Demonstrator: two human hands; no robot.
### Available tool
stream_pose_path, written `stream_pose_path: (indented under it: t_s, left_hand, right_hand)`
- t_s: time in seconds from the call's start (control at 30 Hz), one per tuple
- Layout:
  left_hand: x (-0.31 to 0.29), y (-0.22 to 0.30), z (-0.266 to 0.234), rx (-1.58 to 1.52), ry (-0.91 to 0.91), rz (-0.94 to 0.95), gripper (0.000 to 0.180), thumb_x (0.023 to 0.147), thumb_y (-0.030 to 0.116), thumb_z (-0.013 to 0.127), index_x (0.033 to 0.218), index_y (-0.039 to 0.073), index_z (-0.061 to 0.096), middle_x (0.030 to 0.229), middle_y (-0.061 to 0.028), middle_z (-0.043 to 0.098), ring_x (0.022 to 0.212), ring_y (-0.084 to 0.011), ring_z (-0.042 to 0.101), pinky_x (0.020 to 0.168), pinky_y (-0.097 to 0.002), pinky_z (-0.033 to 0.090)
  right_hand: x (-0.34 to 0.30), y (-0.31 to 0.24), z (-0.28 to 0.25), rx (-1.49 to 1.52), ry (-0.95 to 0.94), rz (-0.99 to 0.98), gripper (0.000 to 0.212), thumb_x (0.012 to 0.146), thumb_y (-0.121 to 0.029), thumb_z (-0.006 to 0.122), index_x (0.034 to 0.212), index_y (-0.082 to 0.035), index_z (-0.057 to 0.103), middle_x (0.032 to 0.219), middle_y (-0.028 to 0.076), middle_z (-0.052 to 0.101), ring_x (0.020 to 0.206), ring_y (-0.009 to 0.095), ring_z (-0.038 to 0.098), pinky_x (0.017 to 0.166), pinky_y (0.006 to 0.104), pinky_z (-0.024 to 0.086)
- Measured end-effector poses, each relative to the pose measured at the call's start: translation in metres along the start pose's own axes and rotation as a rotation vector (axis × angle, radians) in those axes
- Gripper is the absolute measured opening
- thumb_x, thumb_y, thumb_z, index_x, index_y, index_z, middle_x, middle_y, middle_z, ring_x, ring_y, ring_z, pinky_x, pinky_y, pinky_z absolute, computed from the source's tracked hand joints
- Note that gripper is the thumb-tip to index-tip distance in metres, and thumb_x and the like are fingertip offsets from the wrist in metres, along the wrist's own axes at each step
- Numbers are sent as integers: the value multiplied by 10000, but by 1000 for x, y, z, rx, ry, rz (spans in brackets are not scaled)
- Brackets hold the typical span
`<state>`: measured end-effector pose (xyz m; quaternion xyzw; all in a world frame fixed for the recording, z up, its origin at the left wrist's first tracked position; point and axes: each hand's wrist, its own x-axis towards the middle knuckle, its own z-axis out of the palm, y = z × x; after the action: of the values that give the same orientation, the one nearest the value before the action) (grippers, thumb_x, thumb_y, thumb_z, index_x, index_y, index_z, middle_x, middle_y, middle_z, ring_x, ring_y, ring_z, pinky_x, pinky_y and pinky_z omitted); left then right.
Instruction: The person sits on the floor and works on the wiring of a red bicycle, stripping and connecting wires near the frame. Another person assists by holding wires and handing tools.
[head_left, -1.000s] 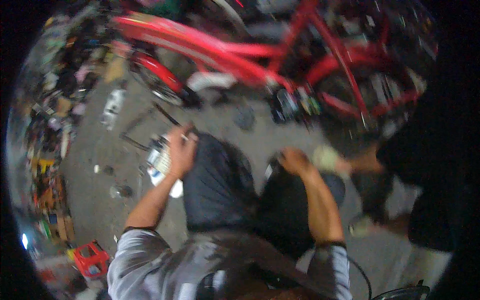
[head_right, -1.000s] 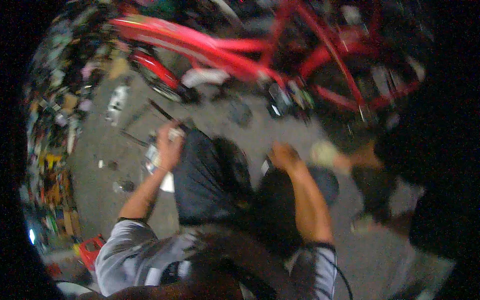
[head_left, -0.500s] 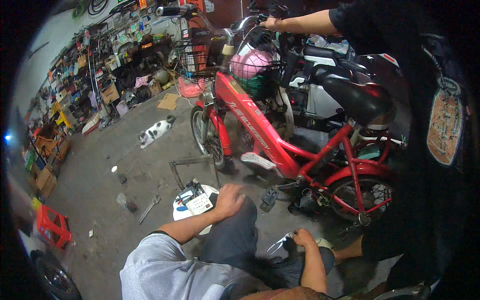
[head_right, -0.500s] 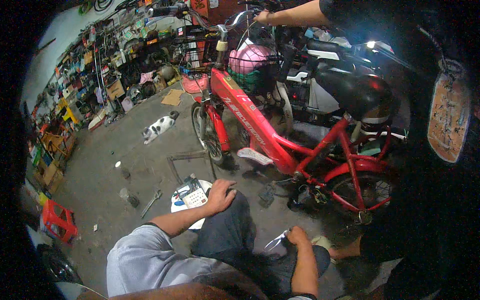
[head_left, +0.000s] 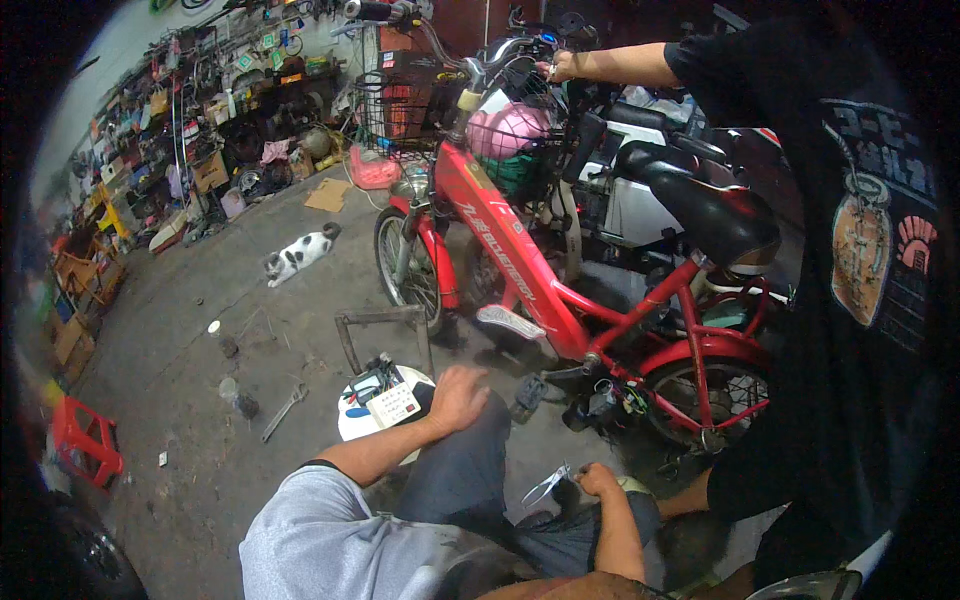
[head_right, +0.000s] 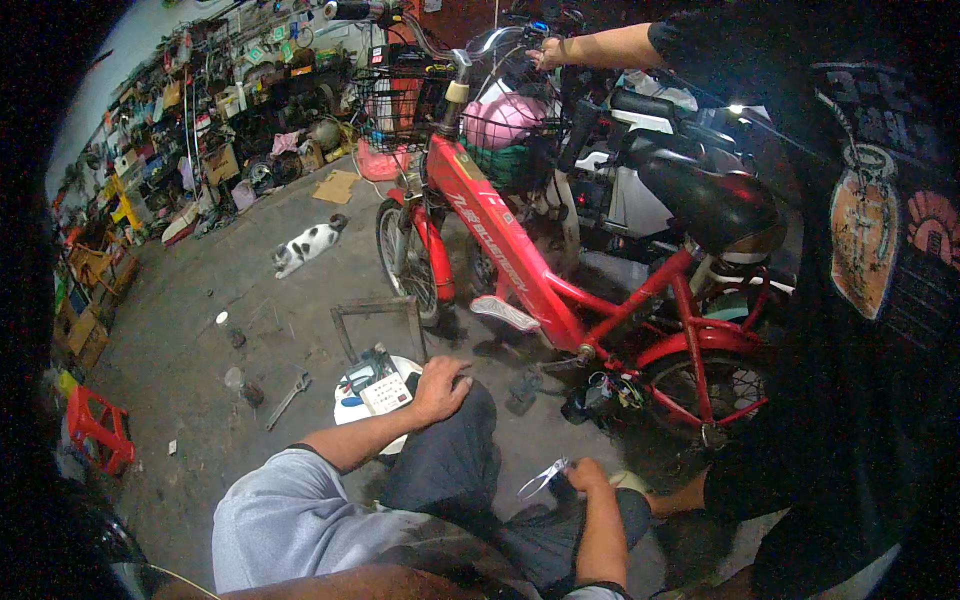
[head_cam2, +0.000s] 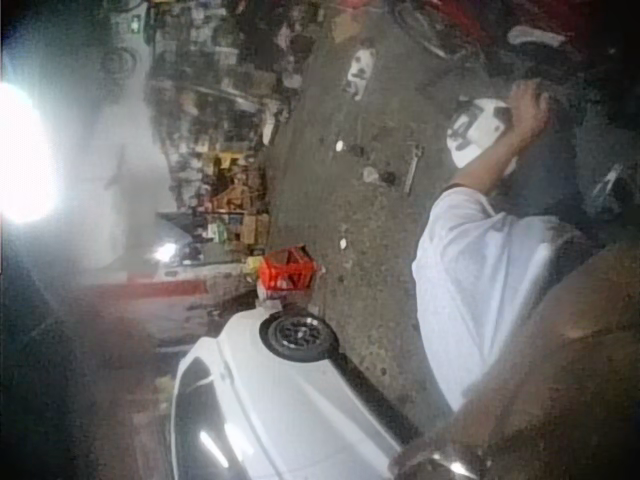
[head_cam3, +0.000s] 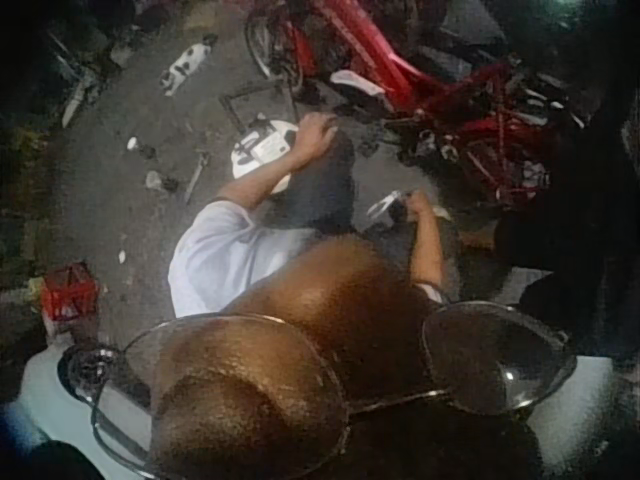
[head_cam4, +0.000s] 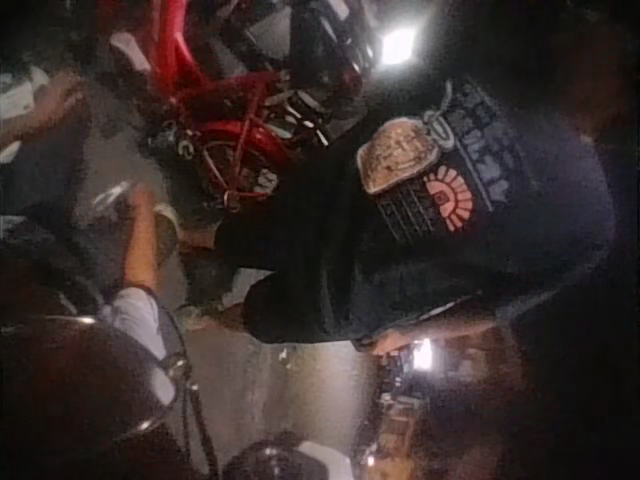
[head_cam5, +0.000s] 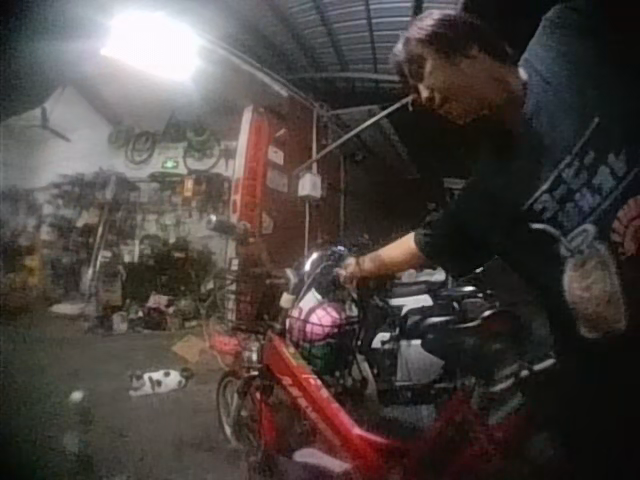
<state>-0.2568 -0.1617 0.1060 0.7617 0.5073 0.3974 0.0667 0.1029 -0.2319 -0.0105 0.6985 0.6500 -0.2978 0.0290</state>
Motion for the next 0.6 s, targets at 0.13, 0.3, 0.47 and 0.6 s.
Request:
stream_pose_path:
  t_s: [0.13,0.3,0.47,0.6]
  left_hand:
    - [0,-2,0,-21,-14,-4,345,772,210,632,1078,54,597,985,-150,588,995,-342,514,879,-442,392]
    - [1,-4,3,-21,-11,2,340,771,210,635,1071,55,599,976,-142,591,989,-337,516,875,-443,393]
    - [2,-1,2,-22,0,22,335,773,214,631,1066,55,600,995,-142,599,983,-339,517,869,-437,398]
    - [3,1,0,-16,-23,1,315,775,206,623,1053,57,612,992,-149,605,981,-344,520,870,-440,400]
  right_hand:
    - [-3,-2,-1,92,-19,34,393,815,-345,633,1038,-22,657,1062,211,634,1011,360,599,875,429,467]
    - [5,-1,3,27,-42,51,379,811,-320,598,1093,-72,651,1091,195,627,1028,369,585,897,402,457]
    - [7,5,8,49,0,22,343,801,-286,596,1049,-59,664,1040,214,635,991,380,597,867,412,467]
    - [9,3,4,73,-21,18,356,796,-300,628,1057,-59,658,1071,231,621,1010,391,588,878,428,464]
